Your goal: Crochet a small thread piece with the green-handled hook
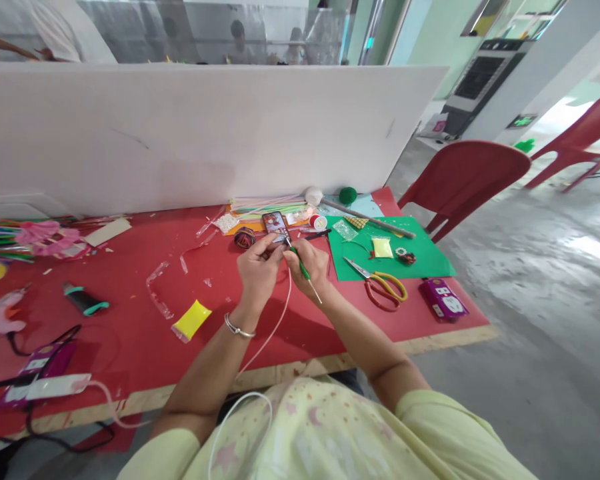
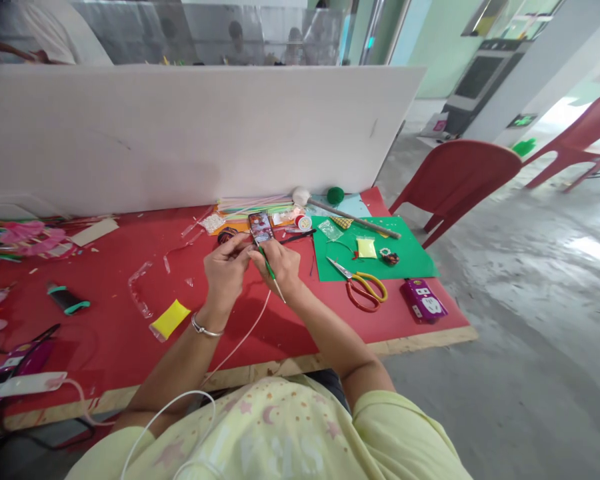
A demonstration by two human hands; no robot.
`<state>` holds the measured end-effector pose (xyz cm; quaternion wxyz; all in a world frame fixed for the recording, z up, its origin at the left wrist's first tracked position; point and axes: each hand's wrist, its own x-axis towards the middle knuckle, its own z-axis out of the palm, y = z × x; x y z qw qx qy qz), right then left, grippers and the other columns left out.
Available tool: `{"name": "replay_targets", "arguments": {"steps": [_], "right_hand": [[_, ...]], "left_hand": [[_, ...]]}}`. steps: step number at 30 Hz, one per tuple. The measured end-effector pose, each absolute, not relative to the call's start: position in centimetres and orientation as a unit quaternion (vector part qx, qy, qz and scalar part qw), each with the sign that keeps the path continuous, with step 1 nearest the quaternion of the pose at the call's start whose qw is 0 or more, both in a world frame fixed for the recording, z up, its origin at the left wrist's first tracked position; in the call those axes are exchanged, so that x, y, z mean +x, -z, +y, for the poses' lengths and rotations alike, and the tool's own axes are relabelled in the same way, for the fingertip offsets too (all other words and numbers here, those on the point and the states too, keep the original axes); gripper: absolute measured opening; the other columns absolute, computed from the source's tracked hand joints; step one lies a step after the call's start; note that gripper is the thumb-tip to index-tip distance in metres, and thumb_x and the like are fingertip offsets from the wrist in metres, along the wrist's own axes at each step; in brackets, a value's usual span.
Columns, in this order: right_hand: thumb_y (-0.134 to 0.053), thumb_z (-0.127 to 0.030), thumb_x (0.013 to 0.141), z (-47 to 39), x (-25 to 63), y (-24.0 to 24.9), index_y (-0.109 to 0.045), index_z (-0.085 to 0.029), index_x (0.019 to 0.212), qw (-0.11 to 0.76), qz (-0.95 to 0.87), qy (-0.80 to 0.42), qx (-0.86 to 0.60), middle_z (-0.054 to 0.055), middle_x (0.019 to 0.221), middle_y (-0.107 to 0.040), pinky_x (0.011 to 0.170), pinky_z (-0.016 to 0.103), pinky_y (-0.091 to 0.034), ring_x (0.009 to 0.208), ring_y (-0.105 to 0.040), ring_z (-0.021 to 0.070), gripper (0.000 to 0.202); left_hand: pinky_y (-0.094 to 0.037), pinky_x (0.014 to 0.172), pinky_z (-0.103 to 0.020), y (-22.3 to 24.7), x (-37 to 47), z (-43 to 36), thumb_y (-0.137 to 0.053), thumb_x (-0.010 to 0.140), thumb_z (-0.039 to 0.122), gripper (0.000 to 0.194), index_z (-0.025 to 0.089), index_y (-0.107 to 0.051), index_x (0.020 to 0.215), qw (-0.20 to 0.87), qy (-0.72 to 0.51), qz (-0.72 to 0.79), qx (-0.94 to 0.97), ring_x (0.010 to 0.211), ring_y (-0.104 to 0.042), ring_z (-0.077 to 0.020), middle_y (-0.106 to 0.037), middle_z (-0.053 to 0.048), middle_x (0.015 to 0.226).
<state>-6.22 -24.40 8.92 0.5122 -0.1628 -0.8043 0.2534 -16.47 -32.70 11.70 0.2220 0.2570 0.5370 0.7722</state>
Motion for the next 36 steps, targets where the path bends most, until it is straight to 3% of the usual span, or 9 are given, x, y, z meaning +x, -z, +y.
{"name": "replay_targets", "arguments": {"steps": [2,5,8,11,16,20,29,36], "right_hand": [[-0.045,-0.072,0.098,-23.8,-6.4,-9.0,-0.065,-0.019,0.082,0.515,-0.792,-0.294,-0.144,0.006,0.076,-0.067,0.068,0.029,-0.048,0.070,-0.064,0.0166,0.059],[-0.042,-0.081,0.093,-23.1,-6.7,-9.3,-0.064,-0.019,0.077,0.467,-0.736,-0.474,-0.128,0.001,0.062,-0.061,0.056,0.027,-0.049,0.054,-0.059,0.0136,0.067],[-0.043,-0.084,0.090,-22.6,-6.9,-9.3,-0.064,-0.020,0.077,0.396,-0.655,-0.630,-0.132,-0.002,0.053,-0.055,0.046,0.025,-0.047,0.044,-0.054,0.0122,0.069],[-0.045,-0.086,0.088,-22.1,-7.0,-9.0,-0.065,-0.020,0.073,0.340,-0.616,-0.702,-0.116,-0.004,0.050,-0.052,0.043,0.025,-0.047,0.040,-0.051,0.0115,0.070],[-0.053,-0.078,0.091,-21.7,-6.4,-9.1,-0.069,-0.017,0.081,0.307,-0.624,-0.711,-0.111,-0.001,0.056,-0.063,0.044,0.023,-0.052,0.043,-0.061,0.0122,0.064],[-0.059,-0.071,0.092,-21.8,-5.9,-9.4,-0.071,-0.014,0.087,0.311,-0.647,-0.692,-0.078,0.004,0.068,-0.072,0.049,0.023,-0.057,0.053,-0.069,0.0137,0.058],[-0.058,-0.075,0.090,-22.1,-6.2,-8.9,-0.069,-0.016,0.090,0.314,-0.620,-0.715,-0.080,0.001,0.064,-0.069,0.049,0.025,-0.060,0.050,-0.067,0.0139,0.059],[-0.052,-0.078,0.090,-23.1,-6.2,-9.3,-0.064,-0.018,0.090,0.326,-0.625,-0.705,-0.081,0.000,0.063,-0.069,0.046,0.024,-0.057,0.046,-0.064,0.0126,0.062]], "left_hand": [[-0.029,0.044,-0.018,-12.5,-17.0,-33.0,-0.086,0.064,0.018,0.027,0.017,-0.083,0.091,0.307,-0.773,0.503,0.235,0.046,-0.041,-0.0043,-0.062,0.003,0.059],[-0.021,0.041,-0.017,-13.7,-18.5,-33.5,-0.089,0.053,0.013,0.025,0.012,-0.079,0.076,0.486,-0.713,0.454,0.223,0.042,-0.037,-0.0026,-0.060,0.001,0.057],[-0.019,0.041,-0.016,-14.1,-19.8,-34.0,-0.089,0.052,0.011,0.028,0.010,-0.080,0.078,0.533,-0.685,0.444,0.222,0.042,-0.035,-0.0008,-0.059,0.000,0.057],[-0.019,0.041,-0.016,-14.0,-20.2,-34.2,-0.089,0.053,0.011,0.031,0.009,-0.081,0.083,0.536,-0.670,0.452,0.245,0.042,-0.035,-0.0003,-0.062,-0.001,0.059],[-0.022,0.042,-0.017,-14.0,-20.5,-34.4,-0.088,0.053,0.010,0.032,0.010,-0.082,0.085,0.496,-0.684,0.468,0.258,0.042,-0.036,-0.0006,-0.062,0.000,0.058],[-0.020,0.041,-0.016,-14.1,-21.2,-34.6,-0.087,0.053,0.009,0.034,0.008,-0.082,0.087,0.561,-0.656,0.446,0.236,0.041,-0.030,0.0005,-0.056,0.003,0.054],[-0.023,0.041,-0.015,-14.0,-20.5,-34.3,-0.091,0.056,0.014,0.037,0.012,-0.082,0.092,0.520,-0.690,0.434,0.254,0.044,-0.038,-0.0007,-0.061,0.001,0.061],[-0.026,0.042,-0.016,-14.0,-19.9,-34.0,-0.092,0.057,0.016,0.030,0.012,-0.081,0.084,0.474,-0.708,0.454,0.260,0.043,-0.036,-0.0006,-0.061,0.001,0.059]]}}
